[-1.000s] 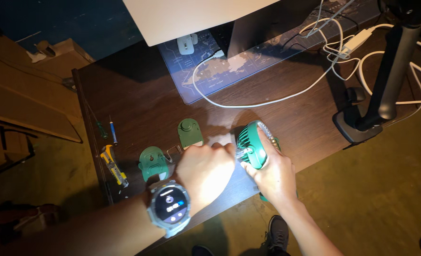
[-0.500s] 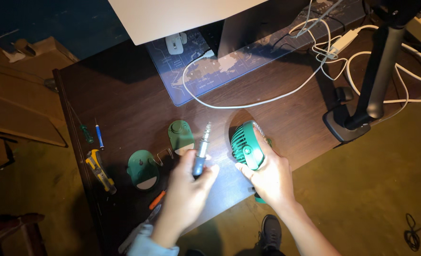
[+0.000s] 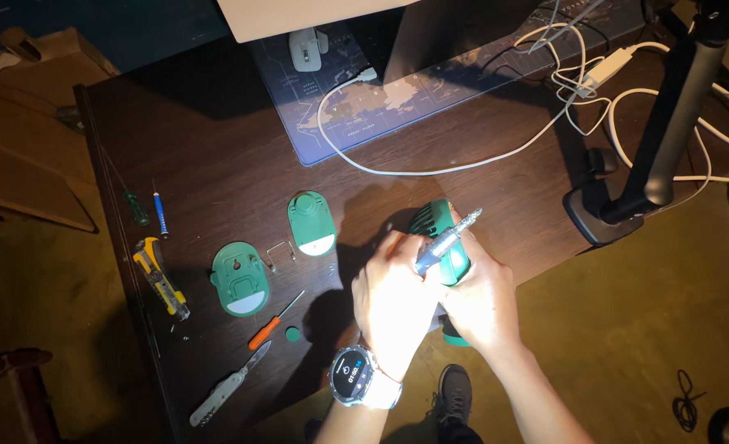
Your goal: The person disassembles a small green electric fan on a desk. They remove the base, unscrew and detach the rear cover, then use a knife and screwdriver to pry off the front grille and remove the fan blade. The components are placed on the desk.
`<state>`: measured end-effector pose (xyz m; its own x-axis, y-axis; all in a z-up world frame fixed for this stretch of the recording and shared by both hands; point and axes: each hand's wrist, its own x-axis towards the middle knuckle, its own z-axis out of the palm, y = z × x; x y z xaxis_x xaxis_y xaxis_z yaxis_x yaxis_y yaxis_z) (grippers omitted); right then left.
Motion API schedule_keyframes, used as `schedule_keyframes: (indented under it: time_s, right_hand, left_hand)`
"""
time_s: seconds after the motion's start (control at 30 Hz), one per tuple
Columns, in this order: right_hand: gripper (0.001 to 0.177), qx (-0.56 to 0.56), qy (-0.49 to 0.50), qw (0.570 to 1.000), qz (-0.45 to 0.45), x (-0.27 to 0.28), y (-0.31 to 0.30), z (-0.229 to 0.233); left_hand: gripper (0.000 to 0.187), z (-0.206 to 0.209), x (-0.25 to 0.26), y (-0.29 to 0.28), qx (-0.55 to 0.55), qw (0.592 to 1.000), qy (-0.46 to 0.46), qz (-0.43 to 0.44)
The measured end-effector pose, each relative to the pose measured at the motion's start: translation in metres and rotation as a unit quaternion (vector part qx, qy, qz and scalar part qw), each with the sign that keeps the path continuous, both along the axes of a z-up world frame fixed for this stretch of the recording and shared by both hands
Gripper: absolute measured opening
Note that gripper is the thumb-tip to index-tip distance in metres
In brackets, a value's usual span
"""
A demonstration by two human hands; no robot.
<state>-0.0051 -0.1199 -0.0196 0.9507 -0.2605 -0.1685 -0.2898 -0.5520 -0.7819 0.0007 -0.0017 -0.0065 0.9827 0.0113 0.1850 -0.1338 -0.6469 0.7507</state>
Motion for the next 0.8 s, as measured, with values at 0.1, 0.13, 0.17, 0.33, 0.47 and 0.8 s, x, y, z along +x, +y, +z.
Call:
schedule_keyframes:
  time_s: [0.1, 0.13, 0.17, 0.33, 0.47, 0.8]
  right_hand:
    - [0.084, -0.03, 0.013, 0.999, -0.007, 0.001, 0.0, -0.005]
    - [0.084, -0.041, 0.02, 0.999, -0.009, 0.0, 0.0, -0.006]
    - [0.079, -0.041, 0.008, 0.999, -0.005, 0.0, 0.001, -0.007]
    - [0.067, -0.06, -0.026, 0.998, 0.015, -0.001, 0.001, -0.01]
    - [0.065, -0.075, -0.006, 0.997, 0.009, -0.001, 0.003, -0.007]
    - [0.071, -0.084, -0.032, 0.996, 0.021, 0.001, 0.007, 0.0]
  left_hand:
    - [0.015, -0.006, 0.0, -0.003, 0.056, 0.998, -0.009, 0.0]
    - [0.013, -0.008, -0.002, -0.006, 0.077, 0.997, -0.021, 0.005]
    - [0.012, -0.01, -0.003, -0.008, 0.099, 0.995, -0.033, 0.009]
    - [0.012, -0.024, -0.01, -0.014, 0.145, 0.985, -0.089, 0.002]
    - [0.013, -0.033, -0.014, -0.014, 0.148, 0.982, -0.118, 0.01]
    - [0.022, -0.028, -0.005, -0.011, 0.044, 0.996, -0.069, 0.024]
